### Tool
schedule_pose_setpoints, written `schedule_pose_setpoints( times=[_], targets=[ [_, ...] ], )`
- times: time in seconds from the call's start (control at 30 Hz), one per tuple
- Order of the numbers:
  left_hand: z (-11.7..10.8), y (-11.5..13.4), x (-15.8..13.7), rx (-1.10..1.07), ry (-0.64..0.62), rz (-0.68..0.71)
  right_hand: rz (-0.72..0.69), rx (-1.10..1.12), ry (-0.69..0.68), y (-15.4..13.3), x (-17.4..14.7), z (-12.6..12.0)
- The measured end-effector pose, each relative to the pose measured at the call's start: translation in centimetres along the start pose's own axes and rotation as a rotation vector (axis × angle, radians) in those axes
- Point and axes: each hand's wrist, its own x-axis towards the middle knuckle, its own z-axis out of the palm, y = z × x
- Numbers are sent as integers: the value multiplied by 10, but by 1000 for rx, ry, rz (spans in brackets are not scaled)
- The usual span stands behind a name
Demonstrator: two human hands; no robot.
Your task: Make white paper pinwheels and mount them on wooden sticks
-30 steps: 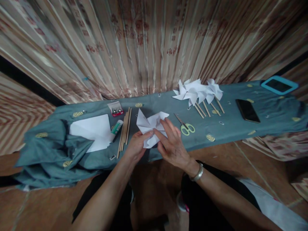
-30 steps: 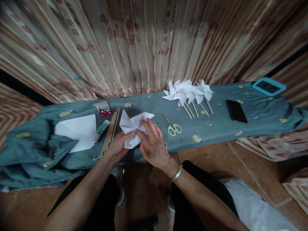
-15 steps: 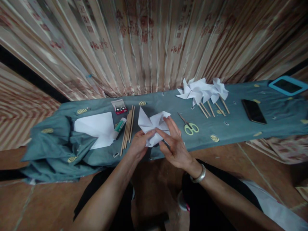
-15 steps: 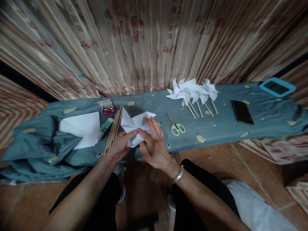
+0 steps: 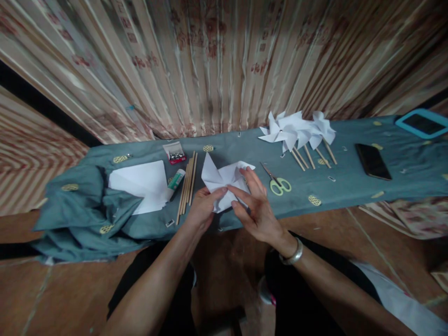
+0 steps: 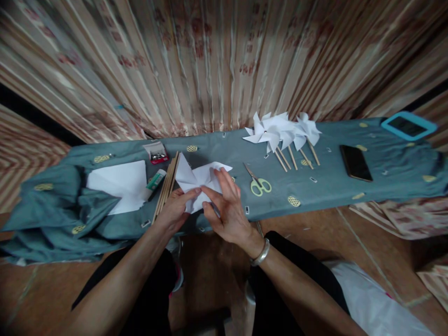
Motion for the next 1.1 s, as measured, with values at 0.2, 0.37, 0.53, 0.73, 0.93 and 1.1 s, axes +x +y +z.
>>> schedule_pose_setpoints(
  times=[0.2,0.37,0.53,0.73,0.93,1.1],
  targets=[
    [-3,1,5,1,49,20,96,36,89,1,6,-12],
    [-4,1,6,-5,58,22,290,203,199,16,10,-13],
    [-1,-2,5,24,44,4,640,823,107,24,17,-3],
    [4,-6,1,71,38,0,829,1242,36,13,25,-4],
    [8,-12,0,143,64,53,870,1247,62,13,26,1],
    [9,-15,2,154,76,84,910,1262,73,14,26,5]
  ],
)
